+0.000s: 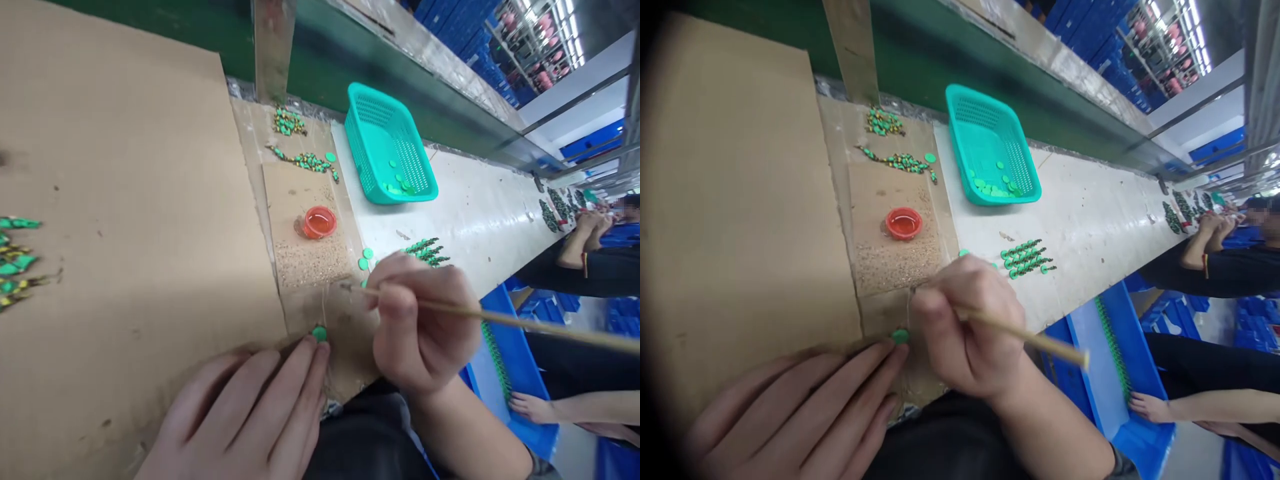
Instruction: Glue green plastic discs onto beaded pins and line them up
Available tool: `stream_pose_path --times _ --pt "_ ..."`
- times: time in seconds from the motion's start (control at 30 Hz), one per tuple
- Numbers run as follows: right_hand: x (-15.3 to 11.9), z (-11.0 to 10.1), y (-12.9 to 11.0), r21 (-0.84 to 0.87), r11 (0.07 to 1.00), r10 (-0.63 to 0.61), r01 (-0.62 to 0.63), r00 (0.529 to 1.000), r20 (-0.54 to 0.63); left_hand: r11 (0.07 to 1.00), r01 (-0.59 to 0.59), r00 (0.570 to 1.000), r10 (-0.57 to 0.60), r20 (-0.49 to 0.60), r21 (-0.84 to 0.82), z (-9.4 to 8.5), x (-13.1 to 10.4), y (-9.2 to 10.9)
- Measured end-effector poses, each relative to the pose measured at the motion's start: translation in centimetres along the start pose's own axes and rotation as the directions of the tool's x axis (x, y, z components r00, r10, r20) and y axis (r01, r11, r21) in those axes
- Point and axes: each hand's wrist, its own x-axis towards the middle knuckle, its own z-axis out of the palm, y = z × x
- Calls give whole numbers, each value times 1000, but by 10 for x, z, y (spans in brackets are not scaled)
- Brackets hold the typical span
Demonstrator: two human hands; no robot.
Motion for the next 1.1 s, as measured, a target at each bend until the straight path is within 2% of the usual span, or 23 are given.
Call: stream_pose_path --times 0.13,0.23,0.4,0.57,0.87,1.1 --pt "-33 3 -15 24 998 -52 54 997 -57 999 5 999 -3 47 -41 -4 -6 3" --pt "-43 3 -17 22 997 -79 80 996 -39 998 14 998 -10 63 -55 -6 -9 5" --pt "-44 -2 -17 48 998 -47 45 998 48 998 -9 999 11 33 -67 -4 -11 3" --pt "-45 -3 -16 51 998 -40 36 995 93 998 18 997 -13 75 -59 -5 -8 3" --pt "-44 0 -16 45 998 -34 31 997 64 997 39 996 -32 87 -70 -7 -6 7" --pt "-44 -2 -15 46 998 -34 30 995 97 996 55 994 -48 95 -69 -9 -10 6"
